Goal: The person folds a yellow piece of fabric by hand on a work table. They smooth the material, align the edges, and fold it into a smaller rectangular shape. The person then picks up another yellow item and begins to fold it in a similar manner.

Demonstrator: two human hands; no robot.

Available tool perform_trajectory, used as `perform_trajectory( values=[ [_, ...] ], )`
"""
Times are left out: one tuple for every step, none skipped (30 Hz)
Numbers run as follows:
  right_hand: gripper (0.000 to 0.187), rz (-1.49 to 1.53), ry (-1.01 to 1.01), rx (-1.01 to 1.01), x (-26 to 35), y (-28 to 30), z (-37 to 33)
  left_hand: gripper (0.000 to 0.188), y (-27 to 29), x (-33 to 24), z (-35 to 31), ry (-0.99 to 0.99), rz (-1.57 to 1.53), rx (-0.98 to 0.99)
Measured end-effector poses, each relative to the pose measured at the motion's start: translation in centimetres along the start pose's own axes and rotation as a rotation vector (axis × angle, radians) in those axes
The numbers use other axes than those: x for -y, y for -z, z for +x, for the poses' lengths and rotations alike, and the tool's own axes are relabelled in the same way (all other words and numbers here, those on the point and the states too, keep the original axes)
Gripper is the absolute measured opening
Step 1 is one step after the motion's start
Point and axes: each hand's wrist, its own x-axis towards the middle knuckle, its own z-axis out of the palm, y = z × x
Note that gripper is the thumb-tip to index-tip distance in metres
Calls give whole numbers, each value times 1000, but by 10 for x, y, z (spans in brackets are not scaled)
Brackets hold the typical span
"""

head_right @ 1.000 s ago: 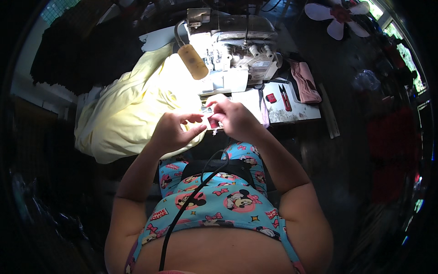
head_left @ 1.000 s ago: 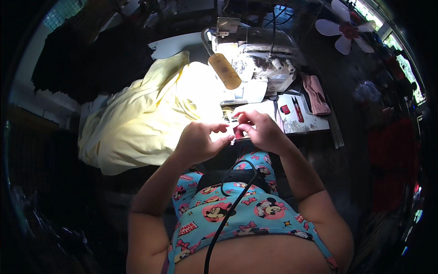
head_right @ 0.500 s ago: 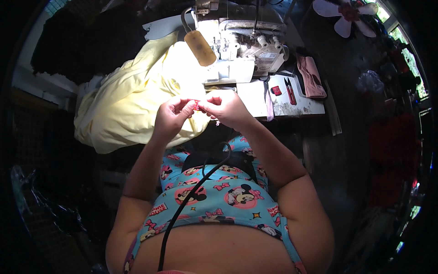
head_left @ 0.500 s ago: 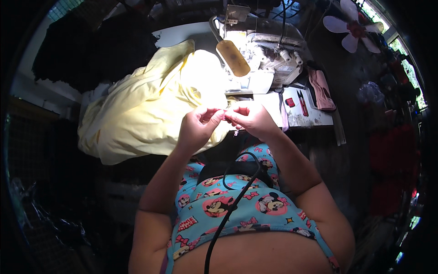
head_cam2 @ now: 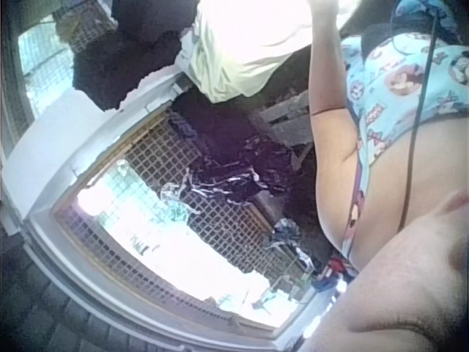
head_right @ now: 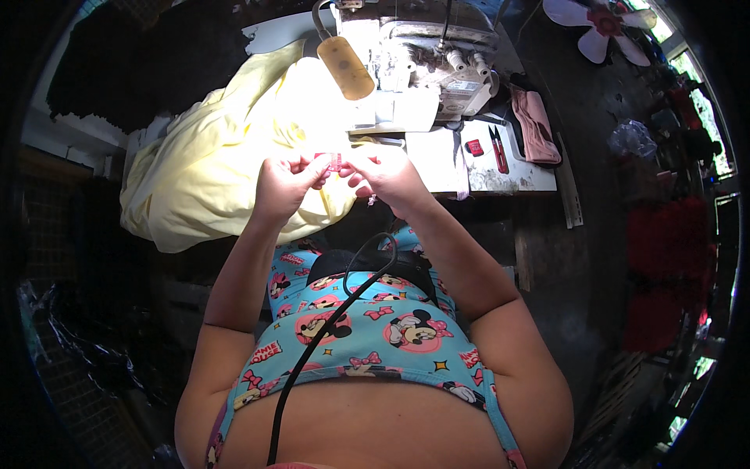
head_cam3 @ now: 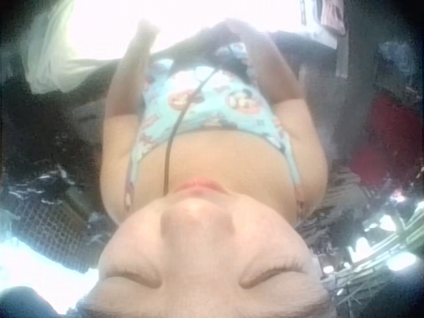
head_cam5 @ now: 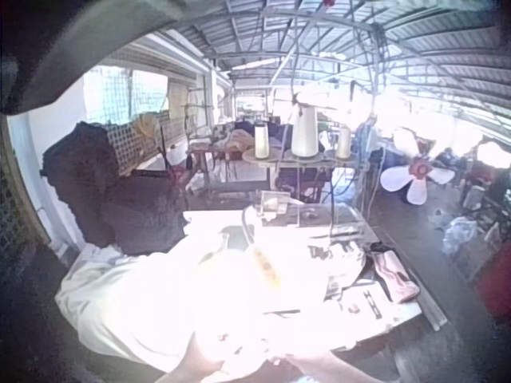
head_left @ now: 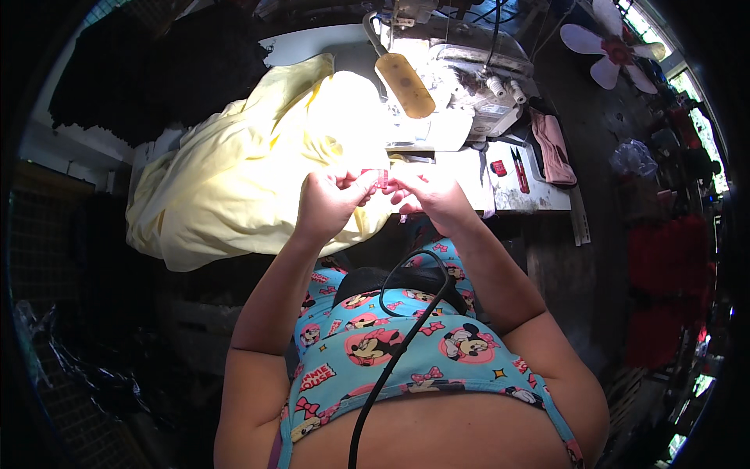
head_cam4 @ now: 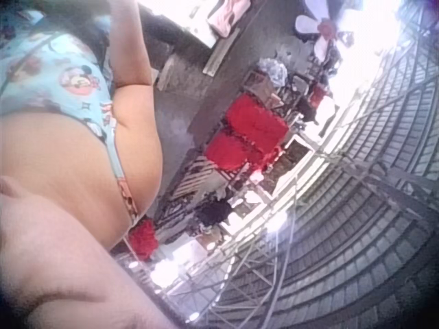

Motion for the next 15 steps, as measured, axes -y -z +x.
perform_trajectory(
  values=[
    [24, 4, -15, -7, 1, -1, 1, 17, 0, 1, 0, -7, -4, 2],
    [25, 5, -14, -5, 1, -1, 2, 17, 1, 1, 0, -13, -9, 3],
    [26, 7, -14, -3, 1, -1, 2, 16, 1, 2, 0, -19, -13, 5],
    [26, 9, -13, -1, 1, -1, 3, 16, 2, 2, 0, -25, -22, 7],
    [26, 5, -24, 6, 0, 0, 6, 15, 2, 3, 0, -31, -32, 10],
    [26, 2, -35, 11, -2, 2, 8, 15, 2, 3, 0, -36, -42, 14],
    [26, -1, -45, 15, -4, 3, 9, 15, 2, 4, 1, -37, -50, 21],
    [26, -16, -43, 10, -4, 3, 9, 15, 2, 3, 1, -38, -58, 30],
    [25, -33, -39, 10, -2, 1, 9, 15, 3, 2, 2, -40, -65, 34],
    [24, -49, -35, 9, -1, 0, 10, 14, 2, 1, 2, -30, -67, 21],
    [23, -78, -30, -1, -2, -1, 9, 13, 1, -1, 1, -20, -69, 9],
    [22, -109, -19, -8, -1, -3, 9, 13, 1, -4, 2, -16, -69, -6],
    [21, -140, -7, -15, 0, -4, 10, 13, 3, 1, 6, -57, 7, -6],
    [19, -92, 33, -15, -3, -2, 12, 14, 6, 11, 11, -96, 82, -6],
    [18, -97, 82, -42, -5, 2, 16, 16, 8, 11, 16, -138, 158, -2]
  ],
)
